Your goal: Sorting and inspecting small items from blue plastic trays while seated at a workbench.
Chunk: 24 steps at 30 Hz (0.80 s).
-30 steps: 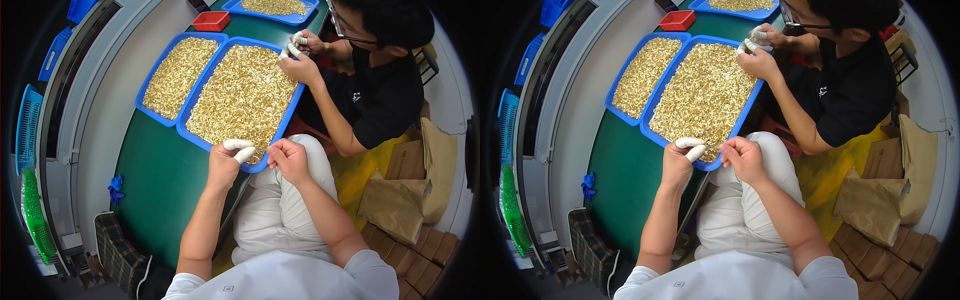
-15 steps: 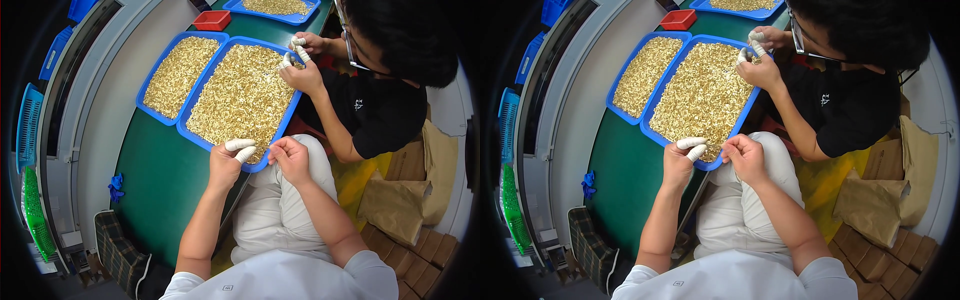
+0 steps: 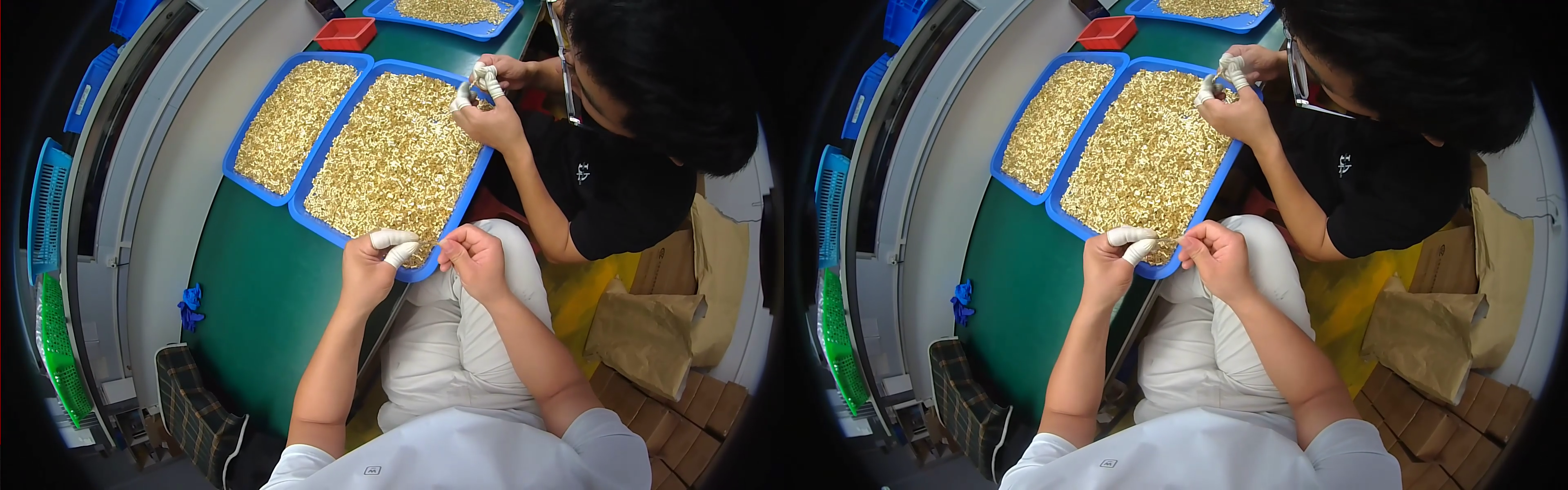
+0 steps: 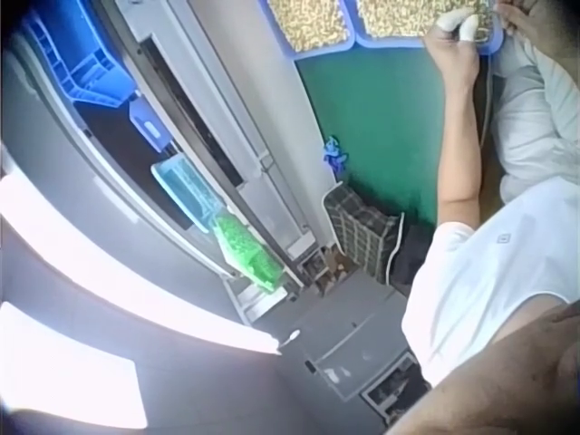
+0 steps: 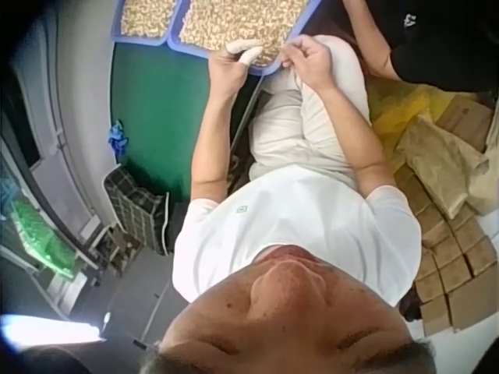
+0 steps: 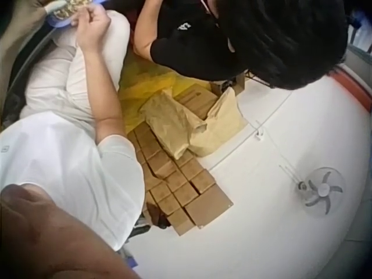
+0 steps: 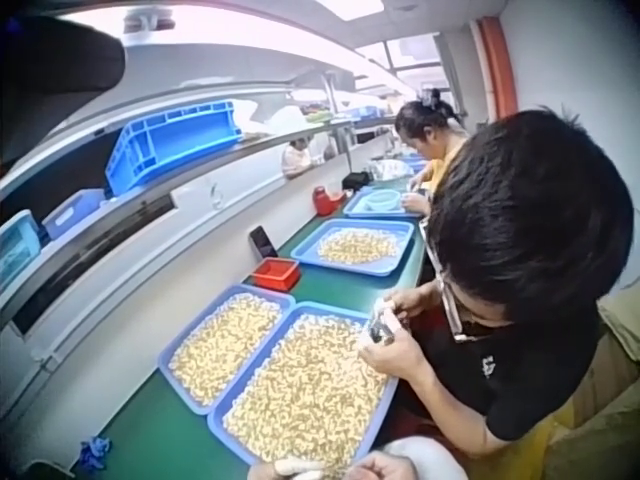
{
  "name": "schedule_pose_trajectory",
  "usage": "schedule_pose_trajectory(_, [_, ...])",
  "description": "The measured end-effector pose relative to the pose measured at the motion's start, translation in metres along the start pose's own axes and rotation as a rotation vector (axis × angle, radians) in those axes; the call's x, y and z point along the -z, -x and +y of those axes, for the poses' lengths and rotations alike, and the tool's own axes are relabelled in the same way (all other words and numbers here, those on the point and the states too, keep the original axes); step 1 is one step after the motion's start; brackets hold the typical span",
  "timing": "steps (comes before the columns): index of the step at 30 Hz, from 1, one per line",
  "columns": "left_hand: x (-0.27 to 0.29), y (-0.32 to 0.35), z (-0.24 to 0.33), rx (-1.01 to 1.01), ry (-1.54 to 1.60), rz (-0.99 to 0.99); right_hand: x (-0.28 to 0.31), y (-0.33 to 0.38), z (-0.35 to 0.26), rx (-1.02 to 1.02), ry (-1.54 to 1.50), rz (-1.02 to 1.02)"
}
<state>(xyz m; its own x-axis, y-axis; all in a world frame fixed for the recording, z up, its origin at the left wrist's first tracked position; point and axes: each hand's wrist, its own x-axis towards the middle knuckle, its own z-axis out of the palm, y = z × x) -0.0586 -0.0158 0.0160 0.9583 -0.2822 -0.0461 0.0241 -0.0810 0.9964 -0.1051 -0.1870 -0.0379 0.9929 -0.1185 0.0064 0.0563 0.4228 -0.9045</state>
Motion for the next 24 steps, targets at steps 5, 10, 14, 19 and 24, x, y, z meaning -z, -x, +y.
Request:
schedule_pose_trajectory(5, [0.005,-0.001,-0.001,0.022,-0.036,-0.038,-0.003,0.0,0.002,0.048,-0.002,0.015])
schedule_pose_trajectory(10, [0.008,-0.002,-0.001,-0.003,-0.097,-0.09,0.005,0.001,-0.002,-0.055,0.04,-0.072])
schedule_pose_trajectory(14, [0.004,-0.002,-0.004,-0.001,-0.065,-0.039,0.002,0.002,-0.001,-0.052,0.065,-0.073])
schedule_pose_trajectory(19, [-0.002,0.0,0.003,0.117,0.006,0.017,-0.004,0.002,0.007,0.243,0.198,0.046])
schedule_pose_trajectory(24, [0.003,0.0,0.006,0.017,-0.065,-0.066,0.002,0.005,-0.003,0.032,0.131,-0.057])
